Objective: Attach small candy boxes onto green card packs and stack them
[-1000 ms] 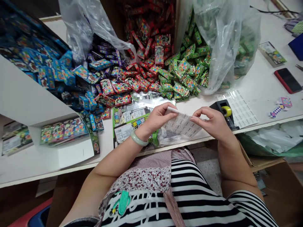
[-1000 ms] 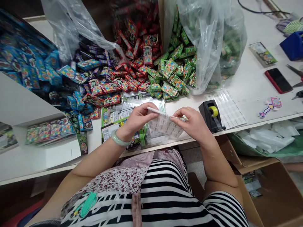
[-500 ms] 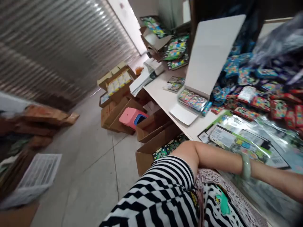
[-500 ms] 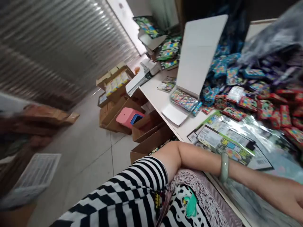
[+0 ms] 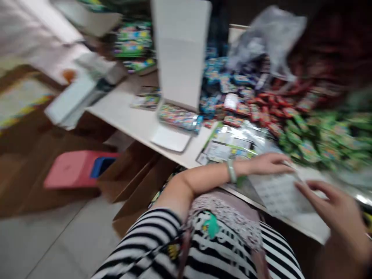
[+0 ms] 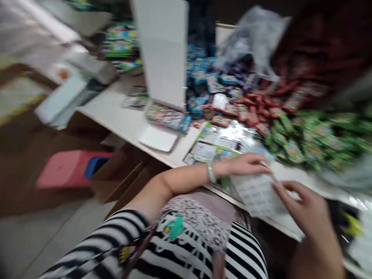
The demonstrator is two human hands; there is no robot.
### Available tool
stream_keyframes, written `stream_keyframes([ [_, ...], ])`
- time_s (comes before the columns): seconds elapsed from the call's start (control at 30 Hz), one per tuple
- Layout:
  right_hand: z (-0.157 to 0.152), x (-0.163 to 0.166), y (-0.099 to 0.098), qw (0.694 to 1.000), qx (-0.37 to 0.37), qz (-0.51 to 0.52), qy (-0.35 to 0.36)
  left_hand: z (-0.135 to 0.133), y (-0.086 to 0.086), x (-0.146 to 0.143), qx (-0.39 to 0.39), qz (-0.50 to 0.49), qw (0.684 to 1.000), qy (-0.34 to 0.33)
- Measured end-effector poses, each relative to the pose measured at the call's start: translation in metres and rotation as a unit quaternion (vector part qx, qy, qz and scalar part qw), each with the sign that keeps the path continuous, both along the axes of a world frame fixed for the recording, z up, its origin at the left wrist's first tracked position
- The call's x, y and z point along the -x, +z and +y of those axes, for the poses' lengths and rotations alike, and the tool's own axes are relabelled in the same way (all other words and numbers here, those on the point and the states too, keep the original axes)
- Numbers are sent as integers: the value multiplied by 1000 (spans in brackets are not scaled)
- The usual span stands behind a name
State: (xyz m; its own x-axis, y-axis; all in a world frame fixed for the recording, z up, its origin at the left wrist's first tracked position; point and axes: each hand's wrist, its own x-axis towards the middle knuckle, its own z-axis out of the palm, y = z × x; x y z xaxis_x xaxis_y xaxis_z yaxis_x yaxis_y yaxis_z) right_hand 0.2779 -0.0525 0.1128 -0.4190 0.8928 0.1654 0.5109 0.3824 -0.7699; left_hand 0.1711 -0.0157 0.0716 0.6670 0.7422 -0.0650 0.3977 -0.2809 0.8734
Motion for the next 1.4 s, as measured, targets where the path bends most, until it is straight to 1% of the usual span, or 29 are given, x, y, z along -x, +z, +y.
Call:
stream_keyframes([
  [0.03,-13,-18,3,999,7,-21,-48,0,-3,-8,27,-66,997,-37],
  [0.07,-25,-32,4,995,14,-40,-94,1,-8,-12,56,-124,989,-53],
  [0.1,-35,-45,4,989,21,-54,-134,4,-13,-14,76,-163,983,-30],
  [0.13,-44,-55,2,983,28,-64,-169,7,-18,-14,97,-186,977,-31],
  [0.23,-60,-78,-12,967,49,-65,-243,13,-26,-13,148,-208,966,-52],
  [0.37,-71,-93,-31,955,67,-35,-288,9,-24,-15,186,-200,959,-74],
  [0.43,-74,-96,-34,953,65,-25,-294,6,-22,-19,197,-199,957,-73],
  [0.53,-76,-98,-33,953,71,-9,-295,4,-24,-23,213,-191,957,-52],
  [0.7,-74,-100,-35,953,88,7,-291,7,-27,-23,230,-162,959,-20],
  [0.8,-73,-100,-36,948,99,19,-303,8,-22,-23,224,-138,965,-19],
  [0.9,-73,-98,-32,945,115,22,-306,3,-15,-22,216,-131,967,-32],
  [1.0,-70,-102,-28,947,141,21,-288,5,-16,-22,223,-91,970,25],
  [1.03,-69,-105,-29,946,145,27,-288,7,-18,-23,223,-82,971,28],
  [1.13,-70,-111,-32,943,151,31,-294,12,-25,-27,217,-66,974,9],
  [1.2,-72,-112,-36,945,153,29,-288,11,-27,-28,211,-66,975,-5],
  [1.3,-73,-112,-41,952,144,30,-270,8,-25,-28,204,-69,976,-5],
  [1.4,-72,-113,-43,954,135,35,-264,6,-21,-27,228,-53,972,-5],
])
